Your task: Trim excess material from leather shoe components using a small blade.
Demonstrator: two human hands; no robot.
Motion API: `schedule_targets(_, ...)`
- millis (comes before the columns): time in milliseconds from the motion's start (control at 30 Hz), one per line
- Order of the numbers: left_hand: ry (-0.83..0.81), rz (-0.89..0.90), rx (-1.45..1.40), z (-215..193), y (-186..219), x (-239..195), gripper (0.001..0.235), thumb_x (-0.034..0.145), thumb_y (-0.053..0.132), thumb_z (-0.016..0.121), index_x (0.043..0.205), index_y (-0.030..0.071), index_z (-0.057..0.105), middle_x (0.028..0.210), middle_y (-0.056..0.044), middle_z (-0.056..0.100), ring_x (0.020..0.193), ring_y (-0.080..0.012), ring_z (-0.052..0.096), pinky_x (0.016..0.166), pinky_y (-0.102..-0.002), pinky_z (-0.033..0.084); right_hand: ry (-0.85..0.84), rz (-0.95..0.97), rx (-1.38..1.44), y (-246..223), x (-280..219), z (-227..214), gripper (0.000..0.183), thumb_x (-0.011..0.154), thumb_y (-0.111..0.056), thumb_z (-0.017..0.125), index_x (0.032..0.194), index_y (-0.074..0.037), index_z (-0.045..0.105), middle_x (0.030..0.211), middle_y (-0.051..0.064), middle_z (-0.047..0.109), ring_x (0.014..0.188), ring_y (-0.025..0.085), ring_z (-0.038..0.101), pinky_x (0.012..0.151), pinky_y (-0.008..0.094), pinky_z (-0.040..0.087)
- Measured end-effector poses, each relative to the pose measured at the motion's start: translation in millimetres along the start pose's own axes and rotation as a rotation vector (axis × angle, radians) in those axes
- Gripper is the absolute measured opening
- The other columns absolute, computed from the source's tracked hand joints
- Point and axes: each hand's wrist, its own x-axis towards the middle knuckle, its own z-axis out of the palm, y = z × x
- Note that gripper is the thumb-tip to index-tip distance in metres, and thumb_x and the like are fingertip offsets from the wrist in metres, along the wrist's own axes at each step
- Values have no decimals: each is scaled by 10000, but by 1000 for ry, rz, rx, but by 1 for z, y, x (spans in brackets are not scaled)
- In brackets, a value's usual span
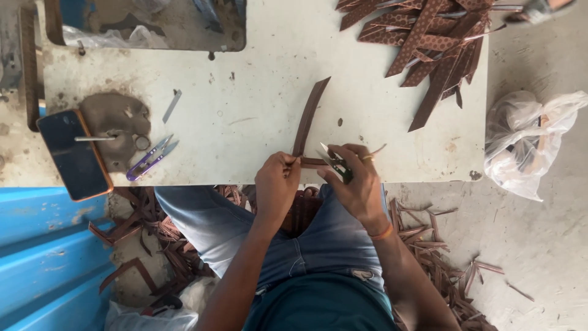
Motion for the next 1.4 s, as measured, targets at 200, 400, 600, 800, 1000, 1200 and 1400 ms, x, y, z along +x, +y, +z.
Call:
schedule_targets(200, 32, 200, 79, 12, -13, -9, 146, 937, 69, 740, 906, 21, 606, 963, -129, 701, 807, -253, 749, 674, -358, 598, -4, -340, -177, 44, -1, 8, 248, 961, -186, 786, 1185, -84, 752, 1011, 92, 679, 666, 122, 637, 477, 228, 521)
schedule_targets(400, 61, 265, 99, 11, -11, -18, 176, 953, 30, 729, 994, 25, 558, 995, -122, 693, 789, -277, 727, 641, -374, 580, -97, -438, -373, 37, 6, 4, 172, 948, -144, 743, 1105, -103, 798, 942, 50, 723, 493, 73, 519, 399, 248, 429)
schedule_targets(600, 5, 203, 96, 8, -11, -13, 172, 942, 38, 729, 980, 19, 562, 1008, -131, 700, 740, -265, 726, 594, -361, 586, -128, -452, -400, 32, 10, 3, 167, 956, -143, 744, 1111, -108, 796, 926, 31, 715, 501, 55, 509, 404, 250, 427)
schedule_targets(800, 5, 234, 139, 11, -16, -12, 147, 953, 41, 710, 977, 2, 570, 1000, -141, 701, 695, -244, 723, 569, -342, 583, -167, -450, -443, 34, 14, 1, 149, 961, -167, 731, 1086, -124, 802, 927, 22, 725, 468, 62, 467, 398, 242, 397)
schedule_targets(1000, -34, 241, 199, 8, -11, -13, 139, 979, 54, 710, 936, -5, 592, 950, -146, 705, 645, -239, 705, 535, -335, 564, -283, -562, -560, 36, 26, 0, 155, 977, -149, 700, 1103, -142, 790, 958, 6, 734, 508, 68, 474, 420, 235, 398)
schedule_targets(1200, 22, 339, 164, 7, -12, -9, 133, 977, 49, 696, 939, 4, 576, 982, -145, 708, 754, -276, 724, 608, -348, 592, -334, -700, -736, 45, 30, 15, 252, 940, -134, 682, 1180, -112, 755, 989, 3, 733, 622, 74, 542, 504, 222, 443)
schedule_targets(1400, -36, 262, -1, 3, -24, -5, 173, 969, 58, 693, 921, -1, 538, 1035, -148, 700, 804, -258, 736, 633, -346, 583, -330, -592, -553, 52, 30, 11, 180, 976, -166, 712, 1137, -124, 780, 906, 11, 722, 512, 84, 501, 436, 239, 423)
